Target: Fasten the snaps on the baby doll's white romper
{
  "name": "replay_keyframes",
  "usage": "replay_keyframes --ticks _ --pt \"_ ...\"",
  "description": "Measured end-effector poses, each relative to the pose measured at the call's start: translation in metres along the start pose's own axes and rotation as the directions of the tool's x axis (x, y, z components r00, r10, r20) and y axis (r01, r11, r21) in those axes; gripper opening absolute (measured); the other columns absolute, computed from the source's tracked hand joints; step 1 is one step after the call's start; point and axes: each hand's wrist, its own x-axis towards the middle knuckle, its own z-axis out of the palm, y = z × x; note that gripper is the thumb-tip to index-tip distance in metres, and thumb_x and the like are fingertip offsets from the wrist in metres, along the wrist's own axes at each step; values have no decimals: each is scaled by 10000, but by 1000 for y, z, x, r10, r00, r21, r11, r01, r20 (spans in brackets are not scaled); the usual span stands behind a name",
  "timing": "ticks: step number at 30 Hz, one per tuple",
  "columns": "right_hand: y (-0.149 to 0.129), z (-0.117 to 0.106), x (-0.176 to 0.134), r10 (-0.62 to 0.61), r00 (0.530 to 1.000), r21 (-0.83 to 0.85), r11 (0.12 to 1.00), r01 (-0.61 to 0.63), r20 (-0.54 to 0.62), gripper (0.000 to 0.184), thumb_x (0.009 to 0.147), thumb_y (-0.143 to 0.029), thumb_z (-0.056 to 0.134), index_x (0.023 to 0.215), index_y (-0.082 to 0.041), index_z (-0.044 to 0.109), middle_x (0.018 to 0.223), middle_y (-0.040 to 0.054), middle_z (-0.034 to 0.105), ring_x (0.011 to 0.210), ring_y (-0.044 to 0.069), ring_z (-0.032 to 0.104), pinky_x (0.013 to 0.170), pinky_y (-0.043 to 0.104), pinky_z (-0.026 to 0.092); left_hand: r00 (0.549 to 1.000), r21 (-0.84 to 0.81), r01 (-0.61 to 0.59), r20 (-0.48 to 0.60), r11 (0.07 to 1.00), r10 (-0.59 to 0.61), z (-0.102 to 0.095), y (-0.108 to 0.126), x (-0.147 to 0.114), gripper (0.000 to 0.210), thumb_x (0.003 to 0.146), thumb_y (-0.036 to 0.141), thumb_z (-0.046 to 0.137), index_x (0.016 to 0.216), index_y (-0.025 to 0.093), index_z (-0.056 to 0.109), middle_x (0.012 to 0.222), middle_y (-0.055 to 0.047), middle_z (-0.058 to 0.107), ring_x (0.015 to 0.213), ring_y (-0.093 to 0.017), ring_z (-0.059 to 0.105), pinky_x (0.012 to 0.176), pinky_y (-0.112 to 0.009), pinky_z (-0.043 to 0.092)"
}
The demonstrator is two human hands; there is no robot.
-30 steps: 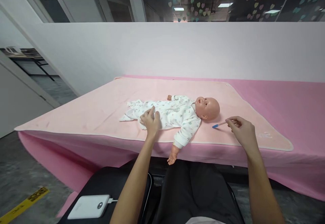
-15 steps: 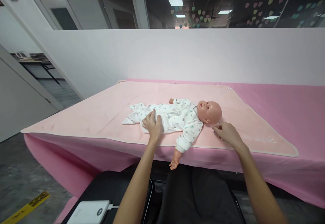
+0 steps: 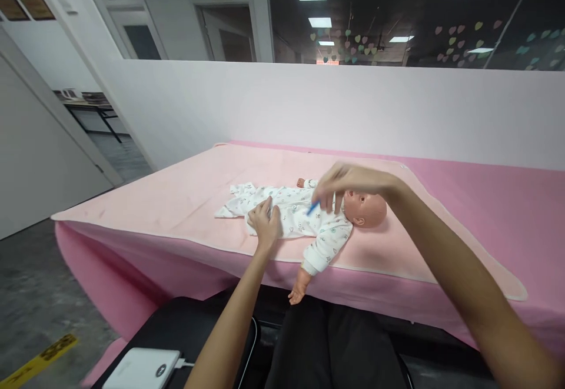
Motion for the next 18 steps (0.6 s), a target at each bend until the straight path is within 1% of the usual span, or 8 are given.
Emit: replay_keyframes --ticks 2,5,8,10,13,14,16,18 --pt "6 13 -1 3 995 166 986 -21 104 220 783 -315 557 769 -142 690 661 11 694 549 82 608 516 185 506 1000 -6 10 -8 1000 -10 0 1 0 377 827 333 432 1158 238 587 1130 -75 586 1119 -289 408 990 -482 287" --pt "10 18 -5 27 989 275 959 -67 147 226 775 -346 579 773 -148 687 633 18 684 522 102 607 489 212 500 1000 -17 15 -5 1000 -15 -1 1 0 373 824 313 437 1152 227 595 1125 -70 594 1103 -277 414 994 -465 290" --pt "11 11 -9 15 1000 299 954 -17 9 301 775 -423 580 763 -141 683 616 22 672 533 106 610 497 216 497 1000 -22 15 3 1000 -15 -1 0 0 350 829 297 434 1122 231 613 1108 -65 608 1088 -266 425 988 -460 298" --pt "10 3 -13 7 996 271 962 17 -88 360 798 -470 543 770 -138 680 613 23 667 529 101 603 494 210 487 1000 -19 13 1 1000 -13 -1 -1 1 334 832 289 434 1101 240 625 1087 -63 616 1082 -260 432 982 -454 307" --pt "9 -9 -22 6 1000 100 995 -9 28 398 795 -494 542 703 -132 677 549 14 645 470 86 570 448 189 449 1000 -30 19 2 999 -19 0 -2 1 329 826 281 443 1092 245 634 1083 -56 617 1087 -256 430 982 -439 309" --pt "8 -14 -24 4 1000 12 1000 -4 13 415 817 -491 511 684 -133 675 533 8 638 456 80 563 439 181 439 1000 -40 26 4 999 -26 1 -2 2 330 824 278 445 1090 245 637 1084 -52 618 1088 -256 427 985 -437 304" --pt "7 -20 -27 -40 984 -178 984 8 -172 513 899 -461 348 666 -138 670 500 -7 620 428 63 543 415 163 416 999 -63 36 3 997 -35 1 -2 2 330 821 272 445 1082 242 644 1078 -44 625 1086 -257 423 991 -437 291" --pt "7 -20 -26 -125 904 -325 946 -16 -408 649 937 -417 158 620 -143 653 429 -25 568 374 54 490 356 152 373 999 -83 34 -11 996 -35 1 -2 2 322 817 262 448 1065 240 654 1066 -38 635 1080 -257 424 992 -436 281"
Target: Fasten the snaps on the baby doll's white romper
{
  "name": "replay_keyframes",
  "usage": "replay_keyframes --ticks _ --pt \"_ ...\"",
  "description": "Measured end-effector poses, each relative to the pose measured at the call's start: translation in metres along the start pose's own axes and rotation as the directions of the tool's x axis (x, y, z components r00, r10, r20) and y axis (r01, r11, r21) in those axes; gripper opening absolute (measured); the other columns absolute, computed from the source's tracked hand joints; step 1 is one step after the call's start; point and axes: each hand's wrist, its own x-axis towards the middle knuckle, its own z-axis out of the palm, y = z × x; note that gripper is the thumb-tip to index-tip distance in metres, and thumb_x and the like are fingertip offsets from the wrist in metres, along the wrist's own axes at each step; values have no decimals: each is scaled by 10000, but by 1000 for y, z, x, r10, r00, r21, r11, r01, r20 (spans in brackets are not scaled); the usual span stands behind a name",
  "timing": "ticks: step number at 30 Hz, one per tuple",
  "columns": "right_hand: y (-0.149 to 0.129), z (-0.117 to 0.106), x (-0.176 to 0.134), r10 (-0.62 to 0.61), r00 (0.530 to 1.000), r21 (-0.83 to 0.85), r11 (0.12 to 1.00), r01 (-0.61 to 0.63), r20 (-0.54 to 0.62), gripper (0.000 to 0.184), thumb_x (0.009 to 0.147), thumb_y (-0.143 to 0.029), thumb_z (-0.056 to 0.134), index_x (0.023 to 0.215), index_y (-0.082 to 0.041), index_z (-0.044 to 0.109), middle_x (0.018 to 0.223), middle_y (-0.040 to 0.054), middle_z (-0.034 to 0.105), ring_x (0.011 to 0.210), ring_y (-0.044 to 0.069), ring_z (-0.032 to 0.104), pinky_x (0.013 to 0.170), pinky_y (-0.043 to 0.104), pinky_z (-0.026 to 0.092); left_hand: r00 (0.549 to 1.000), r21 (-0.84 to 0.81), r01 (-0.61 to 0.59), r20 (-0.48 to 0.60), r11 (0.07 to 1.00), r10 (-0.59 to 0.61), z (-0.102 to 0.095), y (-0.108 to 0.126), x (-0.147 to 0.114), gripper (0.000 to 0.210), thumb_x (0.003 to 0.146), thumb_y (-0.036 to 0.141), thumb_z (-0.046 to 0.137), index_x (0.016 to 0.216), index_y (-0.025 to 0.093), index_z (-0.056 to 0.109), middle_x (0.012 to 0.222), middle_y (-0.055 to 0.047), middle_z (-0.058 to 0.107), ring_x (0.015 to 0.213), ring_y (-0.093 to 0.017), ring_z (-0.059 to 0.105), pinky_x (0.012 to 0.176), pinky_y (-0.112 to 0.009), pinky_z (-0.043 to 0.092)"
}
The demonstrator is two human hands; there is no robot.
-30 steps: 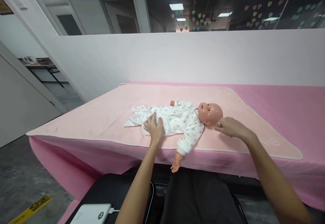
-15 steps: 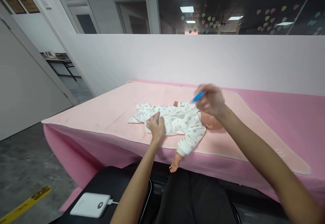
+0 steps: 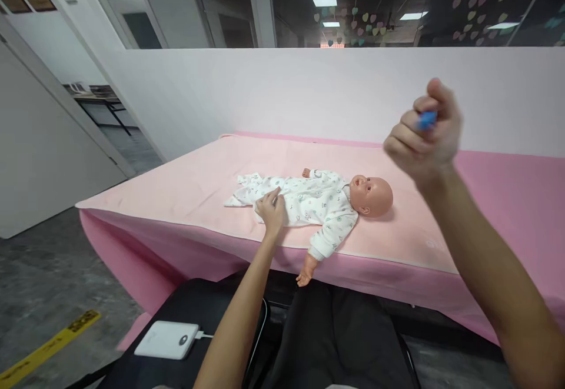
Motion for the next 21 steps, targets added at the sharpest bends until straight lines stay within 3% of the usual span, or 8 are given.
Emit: replay_keyframes --ticks 2,4,8,11,15,17,18,21 --pt "-1 5 0 -22 995 -73 997 15 -102 653 931 -416 157 508 -180 595 351 -40 497 329 57 424 298 158 322 1000 -12 -11 -17 1000 11 0 0 0 313 812 251 456 1047 239 662 1054 -36 643 1066 -257 432 982 -432 288" --pt "-2 11 -2 -55 996 -69 996 50 -73 570 907 -427 307 459 -192 571 328 -48 478 326 58 416 286 161 314 999 -18 -20 -26 1000 20 -1 1 -1 306 809 241 460 1033 235 668 1044 -39 648 1040 -256 446 961 -429 308" --pt "1 24 -16 -82 989 14 996 85 -121 469 899 -422 385 602 -157 633 457 -48 561 446 65 539 379 156 423 999 -17 -28 -27 999 27 -1 -1 0 301 813 240 458 1027 229 669 1048 -45 648 1024 -257 455 938 -432 327" --pt "1 38 -37 -36 987 73 996 48 -158 427 878 -465 432 684 -139 628 578 -31 597 523 76 564 482 195 489 999 10 -44 -18 999 45 0 -2 0 303 821 229 452 1045 232 657 1055 -56 639 1029 -258 453 923 -436 330" --pt "6 45 -78 77 986 183 982 -49 -148 542 896 -452 357 483 -182 581 359 -50 471 358 68 457 379 181 417 975 132 -159 -132 978 176 0 -1 -9 276 819 194 462 1013 235 654 1056 -75 619 1037 -273 446 889 -463 310" --pt "17 45 -103 232 959 320 932 -171 -163 484 894 -437 370 602 -154 632 392 -53 487 355 73 463 397 191 430 904 204 -361 -164 910 395 0 3 -13 263 812 169 467 973 248 659 1045 -68 620 1025 -266 453 885 -461 288" --pt "26 46 -115 329 933 399 883 -249 -147 433 882 -436 406 656 -149 638 412 -52 491 361 76 465 399 197 429 836 224 -500 -127 837 533 1 7 -15 257 808 159 470 949 257 661 1027 -57 627 1007 -254 465 888 -453 280" --pt "54 58 -147 563 826 533 696 -481 11 344 806 -469 534 682 -154 594 453 -50 476 373 71 450 362 186 374 521 155 -852 146 500 841 13 28 -13 237 803 154 476 902 272 656 965 -20 650 928 -202 510 902 -404 281"
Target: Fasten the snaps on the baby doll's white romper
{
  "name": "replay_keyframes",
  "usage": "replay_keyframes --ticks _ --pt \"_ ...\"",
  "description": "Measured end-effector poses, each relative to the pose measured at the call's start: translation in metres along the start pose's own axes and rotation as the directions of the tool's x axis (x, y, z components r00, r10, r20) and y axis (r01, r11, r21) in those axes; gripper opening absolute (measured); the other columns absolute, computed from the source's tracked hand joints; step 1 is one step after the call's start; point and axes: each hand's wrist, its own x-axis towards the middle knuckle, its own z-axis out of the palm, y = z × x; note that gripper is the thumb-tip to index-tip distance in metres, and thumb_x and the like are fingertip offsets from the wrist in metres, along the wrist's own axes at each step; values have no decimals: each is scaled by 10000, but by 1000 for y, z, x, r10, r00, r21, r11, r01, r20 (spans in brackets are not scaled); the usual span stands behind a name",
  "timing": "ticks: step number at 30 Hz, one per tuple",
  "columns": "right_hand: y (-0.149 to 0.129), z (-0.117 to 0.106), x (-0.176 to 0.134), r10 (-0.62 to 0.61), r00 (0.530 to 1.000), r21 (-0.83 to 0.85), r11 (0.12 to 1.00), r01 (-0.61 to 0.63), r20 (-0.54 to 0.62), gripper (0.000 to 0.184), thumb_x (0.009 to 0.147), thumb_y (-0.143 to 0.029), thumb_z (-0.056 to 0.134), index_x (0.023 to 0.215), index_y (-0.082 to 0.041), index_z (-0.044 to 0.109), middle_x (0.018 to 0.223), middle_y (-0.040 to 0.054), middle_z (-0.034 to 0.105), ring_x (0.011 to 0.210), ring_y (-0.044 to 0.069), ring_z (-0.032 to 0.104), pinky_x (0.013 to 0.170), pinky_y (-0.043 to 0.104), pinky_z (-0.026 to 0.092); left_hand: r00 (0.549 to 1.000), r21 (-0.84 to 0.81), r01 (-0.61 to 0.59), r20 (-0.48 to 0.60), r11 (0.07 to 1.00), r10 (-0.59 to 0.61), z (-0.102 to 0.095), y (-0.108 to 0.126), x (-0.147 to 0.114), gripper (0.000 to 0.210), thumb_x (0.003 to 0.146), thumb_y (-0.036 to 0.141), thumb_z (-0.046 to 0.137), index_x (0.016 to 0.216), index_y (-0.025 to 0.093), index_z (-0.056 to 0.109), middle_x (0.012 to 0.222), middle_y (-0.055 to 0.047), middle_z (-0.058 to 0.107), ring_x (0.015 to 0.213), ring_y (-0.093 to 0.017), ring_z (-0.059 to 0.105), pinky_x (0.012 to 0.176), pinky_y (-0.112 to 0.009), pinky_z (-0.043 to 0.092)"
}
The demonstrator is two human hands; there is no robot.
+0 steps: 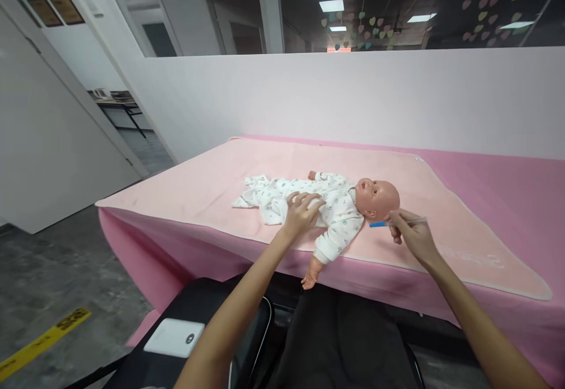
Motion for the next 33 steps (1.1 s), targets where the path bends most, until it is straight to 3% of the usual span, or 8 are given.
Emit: replay_keyframes --ticks 3,6,11,13,16,20,25,33 --pt "34 -3 -4 190 982 45 981 -190 3 353 729 -516 602 736 -169 535 526 -41 519 371 69 448 324 176 329 979 -48 -141 145 989 146 19 15 29 244 828 172 453 987 243 623 1001 -26 644 935 -190 521 897 -377 298" --pt "49 -7 -6 267 963 62 962 -264 -36 384 684 -527 632 801 -190 491 594 -32 559 382 76 457 320 178 320 992 -36 0 128 999 5 42 29 45 246 834 211 468 1043 202 597 1024 -60 631 956 -214 512 864 -383 318" --pt "54 -29 -13 151 986 -269 949 -164 -68 288 747 -470 557 781 -184 545 646 16 613 526 127 550 463 227 415 997 -98 40 70 994 -33 58 36 34 181 865 226 457 947 211 617 930 -42 647 887 -189 530 834 -365 325" --pt "56 -37 -17 47 997 -514 855 -76 -69 238 781 -418 513 789 -192 585 733 36 650 648 158 595 579 260 443 1000 -100 14 24 995 -11 57 36 29 168 866 210 463 932 221 617 916 -27 653 876 -179 532 856 -367 308" --pt "64 -42 -21 -55 996 -803 596 -24 -71 197 812 -322 458 790 -204 613 766 48 656 730 193 600 624 283 412 1000 -76 -3 -24 997 1 54 36 27 158 865 193 468 903 223 619 921 -23 655 877 -175 535 879 -376 281" --pt "73 -37 -22 -187 981 -901 413 131 57 213 828 -220 418 742 -180 609 762 68 656 797 207 583 707 305 388 998 -49 21 -50 999 -24 53 38 29 185 873 173 446 887 218 625 900 -31 653 870 -171 537 891 -378 263" --pt "77 -27 -17 -217 974 -892 426 149 59 240 833 -169 405 847 -163 645 836 81 673 809 215 583 734 326 390 995 -24 77 -62 997 -78 54 39 26 225 873 163 425 873 232 639 851 -36 644 827 -166 532 881 -383 257" --pt "82 -31 -20 -180 981 -783 600 164 68 277 838 -138 373 843 -174 649 863 67 671 840 211 589 750 339 432 991 -60 129 -34 990 -131 51 38 24 251 869 165 424 870 261 656 861 -36 644 822 -167 529 863 -385 258"
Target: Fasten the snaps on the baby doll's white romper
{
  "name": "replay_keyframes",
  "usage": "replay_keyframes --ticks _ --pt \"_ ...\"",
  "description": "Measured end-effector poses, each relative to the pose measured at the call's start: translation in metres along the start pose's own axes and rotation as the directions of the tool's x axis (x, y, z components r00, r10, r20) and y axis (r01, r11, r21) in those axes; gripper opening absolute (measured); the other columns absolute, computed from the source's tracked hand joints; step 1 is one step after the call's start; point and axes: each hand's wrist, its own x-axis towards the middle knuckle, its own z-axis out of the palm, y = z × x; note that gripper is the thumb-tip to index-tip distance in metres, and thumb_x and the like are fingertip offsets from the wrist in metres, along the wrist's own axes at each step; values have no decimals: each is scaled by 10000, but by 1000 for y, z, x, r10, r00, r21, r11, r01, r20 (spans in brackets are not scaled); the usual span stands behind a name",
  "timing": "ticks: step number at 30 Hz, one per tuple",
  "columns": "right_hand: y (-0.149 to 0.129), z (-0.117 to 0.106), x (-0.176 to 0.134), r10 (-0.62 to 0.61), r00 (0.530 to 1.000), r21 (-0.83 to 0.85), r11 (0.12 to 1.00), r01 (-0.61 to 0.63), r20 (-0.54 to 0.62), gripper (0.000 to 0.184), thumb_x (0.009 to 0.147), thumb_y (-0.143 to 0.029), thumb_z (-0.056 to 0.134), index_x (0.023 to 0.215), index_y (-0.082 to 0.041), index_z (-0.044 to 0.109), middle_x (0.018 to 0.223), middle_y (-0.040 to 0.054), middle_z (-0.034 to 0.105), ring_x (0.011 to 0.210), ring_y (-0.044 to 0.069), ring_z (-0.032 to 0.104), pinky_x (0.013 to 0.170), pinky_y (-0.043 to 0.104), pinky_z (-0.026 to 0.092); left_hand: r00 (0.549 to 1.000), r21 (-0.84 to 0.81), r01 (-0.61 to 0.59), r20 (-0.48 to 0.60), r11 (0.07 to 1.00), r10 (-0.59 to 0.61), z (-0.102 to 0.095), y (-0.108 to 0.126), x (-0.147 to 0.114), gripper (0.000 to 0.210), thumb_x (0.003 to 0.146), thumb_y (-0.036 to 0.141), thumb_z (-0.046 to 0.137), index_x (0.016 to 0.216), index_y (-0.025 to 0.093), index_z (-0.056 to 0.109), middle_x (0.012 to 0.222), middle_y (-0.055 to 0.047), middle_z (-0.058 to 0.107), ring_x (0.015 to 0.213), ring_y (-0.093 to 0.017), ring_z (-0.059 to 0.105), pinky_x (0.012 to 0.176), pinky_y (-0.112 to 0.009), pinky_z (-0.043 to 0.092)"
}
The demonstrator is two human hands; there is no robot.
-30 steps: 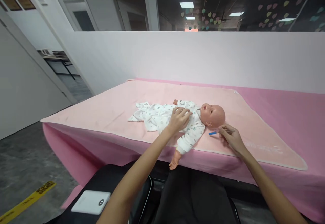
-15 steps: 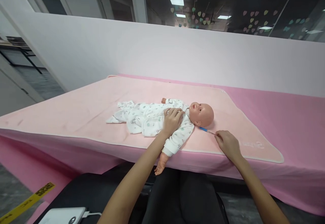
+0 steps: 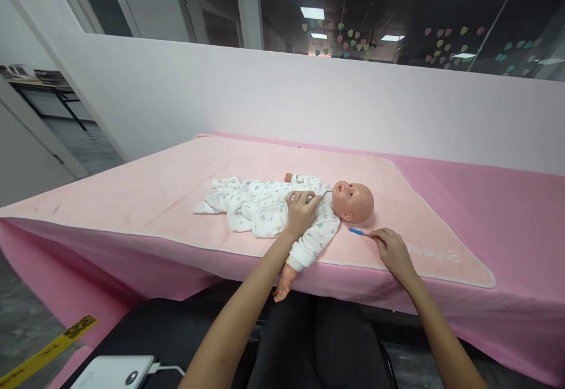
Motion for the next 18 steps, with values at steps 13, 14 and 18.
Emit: replay_keyframes --ticks 13,14,18 --pt "-115 35 91 -381 868 172 877 448 -319 413 755 -38 365 1080 -170 584 1074 97 617 1023 206 546 922 360 439 988 -32 36 -151 999 -41 0 -2 1 143 887 230 451 935 185 578 800 -37 677 774 -169 564 821 -355 285" --pt "-122 44 104 -346 885 232 875 424 -311 446 727 -30 365 1105 -155 567 1099 105 606 1050 209 537 932 357 436 987 -32 46 -151 998 -51 0 -2 1 149 889 224 441 937 184 576 804 -40 676 777 -172 563 817 -357 286" --pt "-126 82 127 -120 952 442 864 240 -282 450 698 -31 335 1074 -142 556 1036 106 626 986 203 567 880 340 466 983 -30 109 -148 994 -112 2 -3 0 152 892 220 433 935 190 575 819 -40 678 786 -179 558 802 -362 285"
